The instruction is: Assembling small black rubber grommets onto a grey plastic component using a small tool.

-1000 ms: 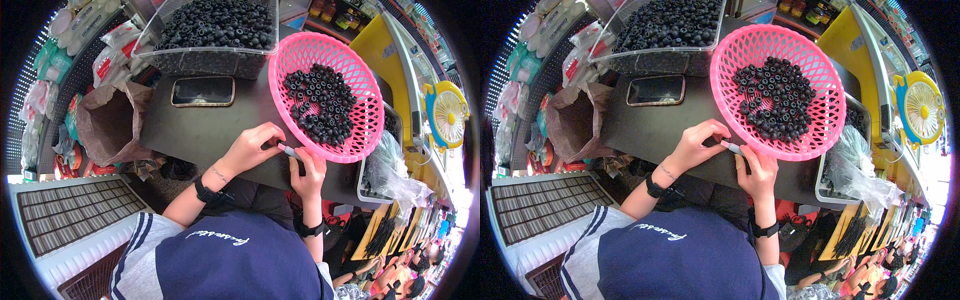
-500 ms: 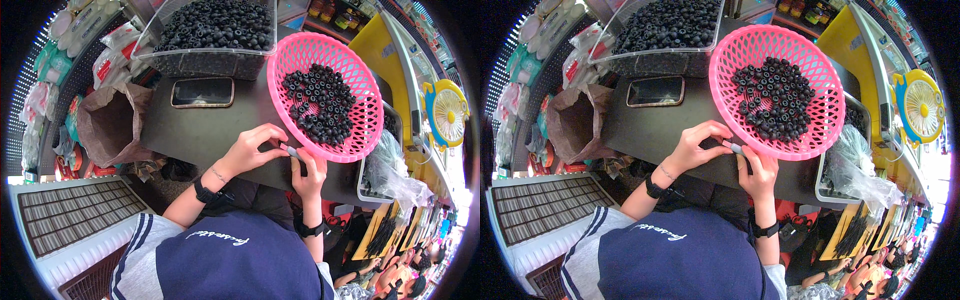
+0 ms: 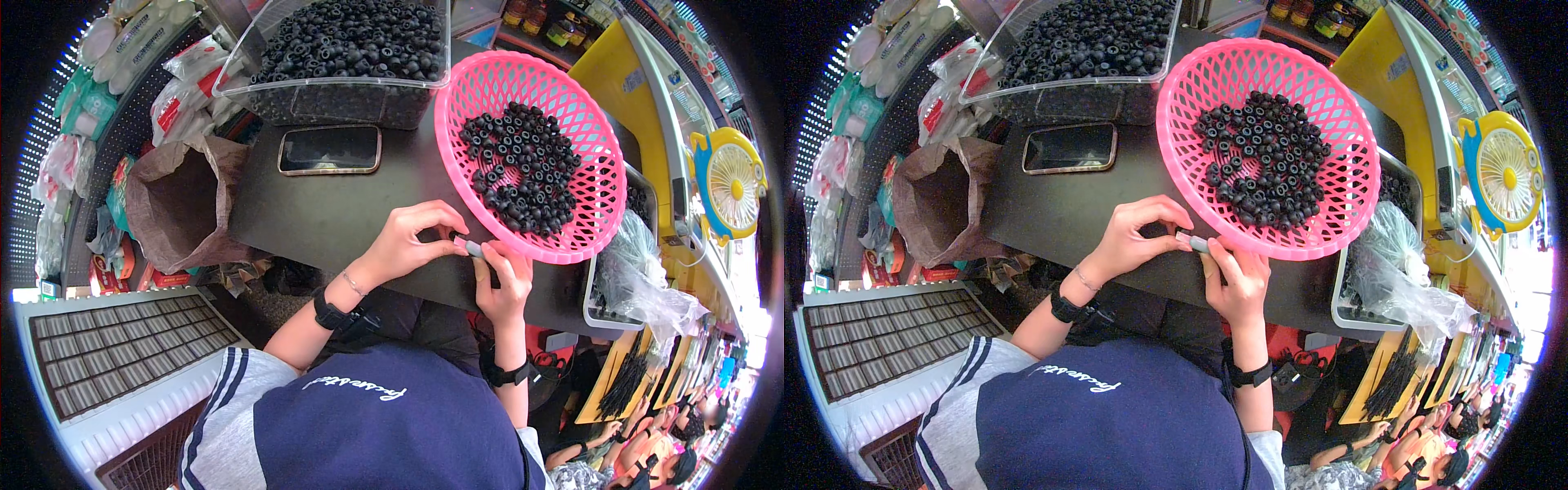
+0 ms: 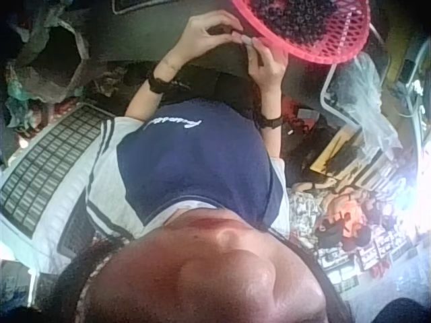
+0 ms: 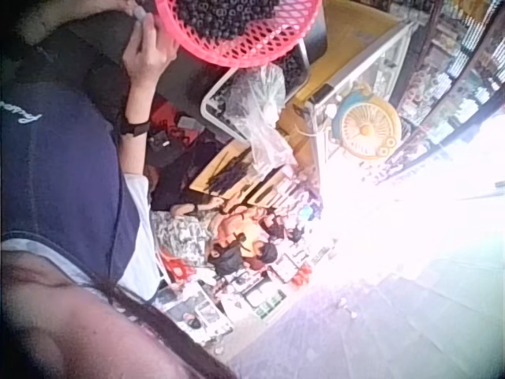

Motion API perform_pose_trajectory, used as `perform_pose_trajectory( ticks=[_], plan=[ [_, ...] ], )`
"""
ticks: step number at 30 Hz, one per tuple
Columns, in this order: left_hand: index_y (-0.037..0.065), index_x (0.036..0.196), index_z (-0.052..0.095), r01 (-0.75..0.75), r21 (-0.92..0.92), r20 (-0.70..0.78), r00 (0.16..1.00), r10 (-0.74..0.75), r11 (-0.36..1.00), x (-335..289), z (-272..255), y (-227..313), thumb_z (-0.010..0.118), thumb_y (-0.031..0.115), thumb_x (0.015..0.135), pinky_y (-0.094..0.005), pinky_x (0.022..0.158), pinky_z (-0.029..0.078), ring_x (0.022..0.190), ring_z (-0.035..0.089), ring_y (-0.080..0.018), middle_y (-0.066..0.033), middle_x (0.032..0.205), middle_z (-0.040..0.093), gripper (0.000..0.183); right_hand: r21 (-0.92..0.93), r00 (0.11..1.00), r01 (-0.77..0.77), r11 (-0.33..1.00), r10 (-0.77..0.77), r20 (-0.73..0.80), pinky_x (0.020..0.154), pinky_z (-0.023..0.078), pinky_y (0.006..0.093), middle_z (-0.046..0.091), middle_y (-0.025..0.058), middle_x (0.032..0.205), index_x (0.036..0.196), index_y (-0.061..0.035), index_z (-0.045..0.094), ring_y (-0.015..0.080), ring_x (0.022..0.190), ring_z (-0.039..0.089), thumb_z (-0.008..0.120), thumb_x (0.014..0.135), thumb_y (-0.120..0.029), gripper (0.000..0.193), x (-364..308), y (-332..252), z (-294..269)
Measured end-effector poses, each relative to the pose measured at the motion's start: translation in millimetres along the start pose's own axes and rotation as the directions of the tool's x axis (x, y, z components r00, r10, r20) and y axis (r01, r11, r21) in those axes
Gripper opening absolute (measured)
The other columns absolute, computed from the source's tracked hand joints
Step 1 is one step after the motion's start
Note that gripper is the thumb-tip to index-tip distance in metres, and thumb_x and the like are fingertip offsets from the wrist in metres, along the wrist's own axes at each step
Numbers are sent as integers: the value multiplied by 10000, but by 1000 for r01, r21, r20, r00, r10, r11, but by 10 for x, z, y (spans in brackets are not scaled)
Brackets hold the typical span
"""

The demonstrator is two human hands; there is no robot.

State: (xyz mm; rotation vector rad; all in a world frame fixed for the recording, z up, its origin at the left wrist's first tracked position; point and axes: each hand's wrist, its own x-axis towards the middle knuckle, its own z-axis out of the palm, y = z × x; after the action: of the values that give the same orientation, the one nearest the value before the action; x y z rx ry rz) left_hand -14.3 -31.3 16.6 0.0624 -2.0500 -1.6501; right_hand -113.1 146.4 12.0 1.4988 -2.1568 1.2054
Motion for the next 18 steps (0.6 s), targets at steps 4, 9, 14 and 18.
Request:
perform_pose_trajectory(
  ticks=[4, 9, 14, 18],
  plan=[
    [3, 941, 700, 13, -6, 2, 1000, -13, 1000, 2, -2, 9, 761, -4, 732, -254, 690, 519, 760, 641, -129, -76, 945, 681, 218, 4, 1000, 3, 1000, -3, 2, 764, 479, 385, 674, 122, 913, 990, -48, 676, 290, 817, 644, 737, 732, -1, 269, 6, -6, -1],
    [6, 940, 704, 17, -18, -1, 1000, -17, 1000, -1, 1, 8, 756, -9, 734, -254, 688, 516, 758, 639, -128, -75, 936, 683, 213, -3, 1000, 2, 1000, -2, 3, 768, 478, 385, 675, 121, 916, 990, -48, 677, 285, 820, 646, 737, 730, 0, 272, -12, 7, 6],
    [6, 935, 703, 14, -2, 12, 1000, -14, 1000, 8, 15, 10, 765, 8, 742, -258, 691, 520, 761, 644, -132, -72, 925, 686, 203, -15, 1000, 11, 1000, -11, -15, 753, 472, 381, 673, 110, 900, 985, -52, 678, 281, 807, 647, 737, 738, -16, 257, -12, 24, 5],
    [8, 937, 701, -9, 15, 9, 1000, 9, 1000, -3, -1, 16, 777, 27, 744, -256, 688, 525, 765, 649, -133, -72, 927, 685, 208, -39, 999, 22, 999, -23, -31, 730, 464, 380, 671, 98, 876, 987, -57, 675, 281, 782, 647, 737, 756, -49, 239, 7, 11, 25]
  ],
)
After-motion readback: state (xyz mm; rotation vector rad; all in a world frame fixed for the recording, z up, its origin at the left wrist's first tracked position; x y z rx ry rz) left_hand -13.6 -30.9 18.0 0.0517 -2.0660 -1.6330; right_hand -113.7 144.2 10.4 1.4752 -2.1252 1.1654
